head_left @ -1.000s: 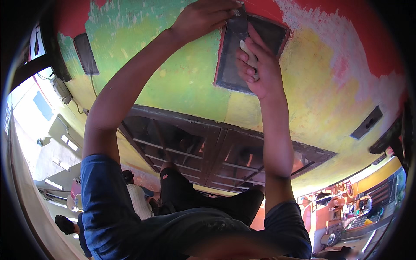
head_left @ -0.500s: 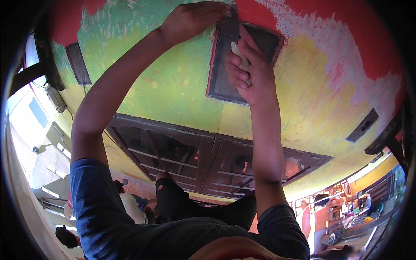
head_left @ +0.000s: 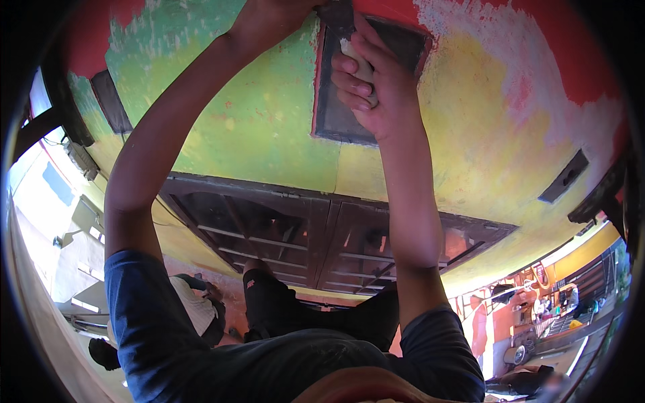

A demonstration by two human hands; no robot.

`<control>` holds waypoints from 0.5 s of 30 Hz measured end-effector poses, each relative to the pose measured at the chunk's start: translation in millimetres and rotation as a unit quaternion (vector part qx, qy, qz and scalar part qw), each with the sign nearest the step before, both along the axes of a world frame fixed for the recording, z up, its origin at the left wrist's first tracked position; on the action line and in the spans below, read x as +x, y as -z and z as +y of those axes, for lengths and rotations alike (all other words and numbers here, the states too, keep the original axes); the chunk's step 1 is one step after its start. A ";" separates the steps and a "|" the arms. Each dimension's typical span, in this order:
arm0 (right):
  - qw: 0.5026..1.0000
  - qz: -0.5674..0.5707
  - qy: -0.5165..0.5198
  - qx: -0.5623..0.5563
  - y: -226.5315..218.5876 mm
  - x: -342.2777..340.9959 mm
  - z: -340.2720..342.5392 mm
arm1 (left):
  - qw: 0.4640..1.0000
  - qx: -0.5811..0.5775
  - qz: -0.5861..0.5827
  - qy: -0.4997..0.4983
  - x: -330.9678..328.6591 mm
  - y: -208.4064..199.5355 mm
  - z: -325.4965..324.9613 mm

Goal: The person applies plaster to a rectangular recess in a ceiling using a trowel. They repeatedly scoop material from a hawk and smooth it into the recess, working on the edges and center of the patch.

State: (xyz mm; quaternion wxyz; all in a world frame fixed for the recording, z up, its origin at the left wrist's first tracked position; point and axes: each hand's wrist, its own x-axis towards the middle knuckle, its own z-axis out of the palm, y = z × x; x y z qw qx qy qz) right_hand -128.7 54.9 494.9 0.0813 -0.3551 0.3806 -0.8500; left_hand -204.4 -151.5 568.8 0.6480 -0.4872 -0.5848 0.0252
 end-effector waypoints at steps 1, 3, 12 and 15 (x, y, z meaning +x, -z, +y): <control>0.999 -0.030 -0.016 0.026 0.4 -0.9 0.4 | 1.000 0.023 -0.003 0.000 -0.7 0.2 0.5; 0.997 -0.049 -0.027 0.044 -0.1 -2.6 2.2 | 1.000 0.001 0.003 -0.004 -1.5 -1.3 1.3; 0.996 -0.085 0.015 0.032 -2.8 4.9 -3.5 | 0.999 -0.002 -0.023 0.035 -6.0 -8.7 3.6; 0.998 0.007 -0.050 -0.042 -8.7 4.9 -4.2 | 0.998 0.046 -0.014 0.048 -7.0 -9.5 3.5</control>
